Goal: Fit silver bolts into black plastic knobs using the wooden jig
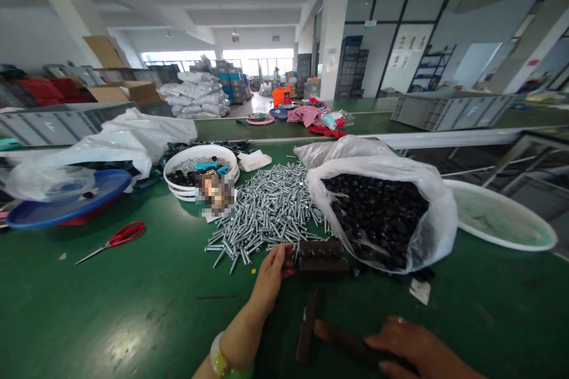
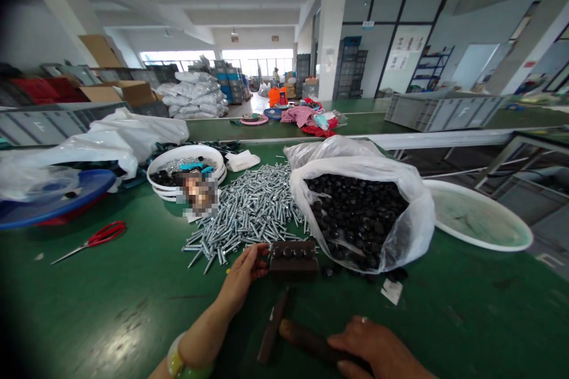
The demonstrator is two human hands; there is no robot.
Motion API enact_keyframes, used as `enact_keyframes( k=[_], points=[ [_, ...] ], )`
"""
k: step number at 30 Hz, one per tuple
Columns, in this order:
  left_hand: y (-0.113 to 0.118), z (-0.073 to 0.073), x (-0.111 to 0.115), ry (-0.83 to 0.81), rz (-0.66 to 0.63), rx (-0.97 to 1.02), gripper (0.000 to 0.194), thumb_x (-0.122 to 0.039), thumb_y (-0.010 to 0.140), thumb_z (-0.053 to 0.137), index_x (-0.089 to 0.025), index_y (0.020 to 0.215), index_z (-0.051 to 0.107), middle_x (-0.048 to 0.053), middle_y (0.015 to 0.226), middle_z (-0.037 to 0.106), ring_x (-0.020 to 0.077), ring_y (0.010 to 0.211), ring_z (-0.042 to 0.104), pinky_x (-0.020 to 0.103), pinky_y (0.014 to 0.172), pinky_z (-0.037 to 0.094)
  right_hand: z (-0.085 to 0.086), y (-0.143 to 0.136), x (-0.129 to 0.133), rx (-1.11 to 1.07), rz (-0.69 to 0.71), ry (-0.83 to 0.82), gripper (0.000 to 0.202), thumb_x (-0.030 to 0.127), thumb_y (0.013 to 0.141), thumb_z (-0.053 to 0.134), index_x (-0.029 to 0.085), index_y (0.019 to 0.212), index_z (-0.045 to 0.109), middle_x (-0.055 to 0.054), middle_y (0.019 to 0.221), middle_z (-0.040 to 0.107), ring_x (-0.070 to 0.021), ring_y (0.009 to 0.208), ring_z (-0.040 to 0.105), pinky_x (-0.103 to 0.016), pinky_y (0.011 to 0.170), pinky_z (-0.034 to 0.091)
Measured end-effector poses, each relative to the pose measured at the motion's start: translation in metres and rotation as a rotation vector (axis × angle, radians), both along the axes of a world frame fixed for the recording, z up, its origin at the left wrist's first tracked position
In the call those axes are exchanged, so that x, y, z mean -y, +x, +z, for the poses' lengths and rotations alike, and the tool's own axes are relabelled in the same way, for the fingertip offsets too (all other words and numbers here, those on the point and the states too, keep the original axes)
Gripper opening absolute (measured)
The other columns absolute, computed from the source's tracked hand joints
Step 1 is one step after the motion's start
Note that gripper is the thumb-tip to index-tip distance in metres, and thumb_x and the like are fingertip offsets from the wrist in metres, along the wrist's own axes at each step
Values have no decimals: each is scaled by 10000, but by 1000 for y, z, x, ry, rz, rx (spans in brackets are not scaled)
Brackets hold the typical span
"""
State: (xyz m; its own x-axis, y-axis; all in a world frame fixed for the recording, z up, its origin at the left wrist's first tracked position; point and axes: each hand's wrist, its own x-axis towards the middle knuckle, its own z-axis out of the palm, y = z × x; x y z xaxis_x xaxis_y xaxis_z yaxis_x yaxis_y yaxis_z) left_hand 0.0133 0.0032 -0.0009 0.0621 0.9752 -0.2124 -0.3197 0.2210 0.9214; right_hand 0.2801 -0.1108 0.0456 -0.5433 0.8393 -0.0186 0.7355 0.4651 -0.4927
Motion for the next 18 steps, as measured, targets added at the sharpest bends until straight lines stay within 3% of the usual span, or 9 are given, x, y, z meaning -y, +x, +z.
enact_keyframes(
  k=[2,5,7,10,14,18],
  points=[
    [-1,1,2,-6,-13,17,474,-544,720,574,-152,979,635,76,948,604,99,658,547,234,610,487,0,-10,-18,-2,39,107,226,265,826,499,272,979,665,-43,912,698,-195,862,646,-321,754,534],
    [0,2,3,18,-41,35,453,-528,731,577,-171,1006,625,60,938,585,88,651,532,222,597,480,3,-21,-53,-59,-130,352,304,247,851,455,224,1131,571,-89,1012,654,-208,940,610,-361,799,512],
    [1,3,3,33,-61,41,444,-520,738,577,-180,1020,619,45,909,566,78,636,517,213,587,476,9,-32,-77,-64,-194,426,362,249,850,454,177,1201,507,-123,1061,616,-219,952,593,-383,805,503],
    [4,5,4,6,-103,61,466,-542,742,555,-182,1032,610,35,881,541,67,611,503,207,573,473,19,-51,-106,12,-124,377,307,237,804,533,143,1092,578,-120,989,610,-221,890,596,-369,782,504],
    [7,8,6,9,-171,62,482,-541,778,503,-188,1102,550,26,854,514,73,612,497,222,578,483,31,-65,-121,105,-15,287,197,213,804,548,177,979,631,-75,897,591,-192,820,593,-331,756,489],
    [8,12,5,166,-191,-151,452,-485,797,504,-203,1150,499,-1,800,491,75,575,468,220,544,463,33,-61,-123,161,51,205,211,216,820,527,182,1013,606,-73,919,564,-187,808,584,-321,737,474]
  ],
)
